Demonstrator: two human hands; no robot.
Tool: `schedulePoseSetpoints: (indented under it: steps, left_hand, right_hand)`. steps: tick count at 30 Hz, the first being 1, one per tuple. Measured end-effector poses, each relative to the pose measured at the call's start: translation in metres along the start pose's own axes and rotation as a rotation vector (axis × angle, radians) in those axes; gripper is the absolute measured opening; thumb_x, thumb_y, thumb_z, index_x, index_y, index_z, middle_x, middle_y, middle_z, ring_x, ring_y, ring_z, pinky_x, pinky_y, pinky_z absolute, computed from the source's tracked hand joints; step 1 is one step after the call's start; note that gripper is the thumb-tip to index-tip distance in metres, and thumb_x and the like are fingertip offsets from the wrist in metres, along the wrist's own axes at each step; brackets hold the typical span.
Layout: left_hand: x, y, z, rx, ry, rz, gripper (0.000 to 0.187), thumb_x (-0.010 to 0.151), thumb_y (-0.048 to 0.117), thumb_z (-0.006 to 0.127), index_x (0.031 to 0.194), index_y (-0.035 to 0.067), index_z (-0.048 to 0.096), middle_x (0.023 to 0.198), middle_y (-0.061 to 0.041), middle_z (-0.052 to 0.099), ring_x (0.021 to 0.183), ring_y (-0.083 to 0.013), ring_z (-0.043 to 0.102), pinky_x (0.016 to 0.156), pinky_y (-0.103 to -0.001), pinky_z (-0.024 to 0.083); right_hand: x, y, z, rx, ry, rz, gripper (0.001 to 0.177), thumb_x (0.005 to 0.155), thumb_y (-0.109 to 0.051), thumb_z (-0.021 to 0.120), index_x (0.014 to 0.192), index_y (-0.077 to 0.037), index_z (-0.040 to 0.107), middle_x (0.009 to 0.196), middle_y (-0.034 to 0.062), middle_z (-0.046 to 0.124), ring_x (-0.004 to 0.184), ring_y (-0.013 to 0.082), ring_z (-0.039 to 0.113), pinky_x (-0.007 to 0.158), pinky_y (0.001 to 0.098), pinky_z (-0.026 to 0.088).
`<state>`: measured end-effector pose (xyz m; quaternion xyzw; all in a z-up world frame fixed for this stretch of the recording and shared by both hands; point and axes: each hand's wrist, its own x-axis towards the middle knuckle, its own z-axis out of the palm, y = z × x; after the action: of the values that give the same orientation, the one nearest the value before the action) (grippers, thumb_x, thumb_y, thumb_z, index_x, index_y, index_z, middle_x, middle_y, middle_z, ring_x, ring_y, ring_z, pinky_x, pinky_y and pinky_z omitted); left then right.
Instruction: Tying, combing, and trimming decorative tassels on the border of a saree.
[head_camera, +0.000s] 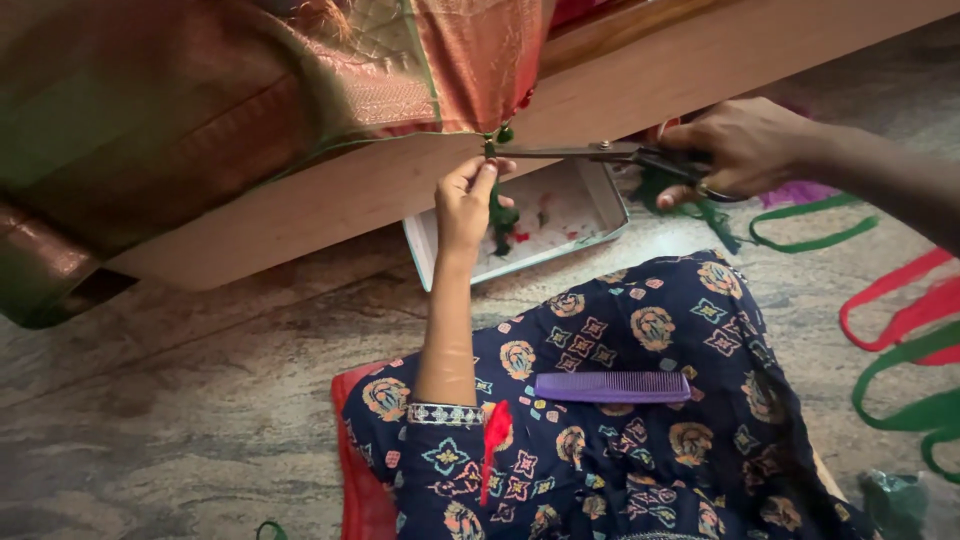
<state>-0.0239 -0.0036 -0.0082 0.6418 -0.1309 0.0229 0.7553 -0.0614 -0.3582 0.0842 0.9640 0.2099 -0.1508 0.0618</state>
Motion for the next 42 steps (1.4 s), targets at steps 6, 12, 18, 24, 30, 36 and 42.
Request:
schedulePoseSetpoints:
  steps: [6,12,18,24,30,36,42]
  left_hand:
    - [-0.005,0.006,0.008,-0.007,0.081,0.006,0.025,0.102,0.011,0.057,0.097,-0.004,0.077,0.094,-0.008,0.078,0.079,-0.0107,0.072,0.062,-0.027,0.061]
    - [-0.007,0.015,0.011,0.065,0.109,-0.007,0.024,0.099,0.01,0.058,0.094,-0.003,0.078,0.09,-0.008,0.079,0.07,-0.0104,0.071,0.06,-0.026,0.06]
    - [-0.008,0.019,0.015,0.134,0.138,-0.006,0.024,0.098,0.011,0.058,0.094,-0.003,0.077,0.089,-0.008,0.079,0.063,-0.0107,0.07,0.056,-0.026,0.059]
    - [-0.007,0.014,0.014,0.123,0.134,0.007,0.025,0.099,0.01,0.058,0.094,-0.004,0.078,0.089,-0.008,0.079,0.067,-0.0099,0.07,0.057,-0.026,0.061]
    - [-0.01,0.024,0.016,0.12,0.133,-0.037,0.025,0.098,0.011,0.057,0.094,-0.003,0.078,0.089,-0.007,0.079,0.065,-0.0102,0.07,0.058,-0.025,0.06]
    - [-0.008,0.019,0.016,0.102,0.128,0.0,0.025,0.098,0.01,0.058,0.094,-0.004,0.078,0.088,-0.008,0.079,0.064,-0.0103,0.069,0.057,-0.025,0.06]
    - [-0.005,0.016,0.019,0.188,0.185,0.0,0.024,0.097,0.01,0.058,0.091,-0.004,0.077,0.084,-0.008,0.079,0.063,-0.0108,0.071,0.056,-0.026,0.061]
  right_hand:
    - [0.01,-0.001,-0.011,0.029,0.043,-0.134,0.083,0.068,-0.09,0.043,0.107,-0.022,0.069,0.058,-0.0011,0.059,0.048,0.0187,0.059,0.047,0.0378,0.043]
    - [0.0,-0.026,-0.044,0.041,0.004,-0.031,0.093,0.058,-0.088,0.05,0.13,-0.032,0.066,0.055,0.0046,0.064,0.05,0.0196,0.065,0.048,0.0422,0.045]
    - [0.001,-0.021,-0.04,-0.075,-0.085,0.009,0.084,0.066,-0.09,0.049,0.122,-0.031,0.07,0.066,0.0037,0.067,0.054,0.0186,0.068,0.052,0.04,0.046]
    - [-0.004,-0.029,-0.049,-0.026,-0.06,0.009,0.09,0.058,-0.09,0.05,0.12,-0.027,0.069,0.062,0.0046,0.071,0.052,0.0205,0.068,0.05,0.0425,0.048]
    - [-0.009,-0.032,-0.056,-0.048,-0.056,-0.022,0.088,0.062,-0.089,0.052,0.12,-0.025,0.069,0.065,0.0051,0.068,0.054,0.0202,0.069,0.055,0.0424,0.051]
    - [-0.009,-0.035,-0.06,-0.045,-0.039,-0.01,0.091,0.063,-0.084,0.054,0.137,-0.033,0.062,0.065,0.0046,0.074,0.057,0.0229,0.07,0.055,0.0442,0.053]
    - [-0.011,-0.039,-0.057,0.064,-0.032,-0.041,0.07,0.065,-0.078,0.066,0.112,-0.027,0.074,0.062,0.0036,0.074,0.058,0.0213,0.072,0.062,0.0437,0.053]
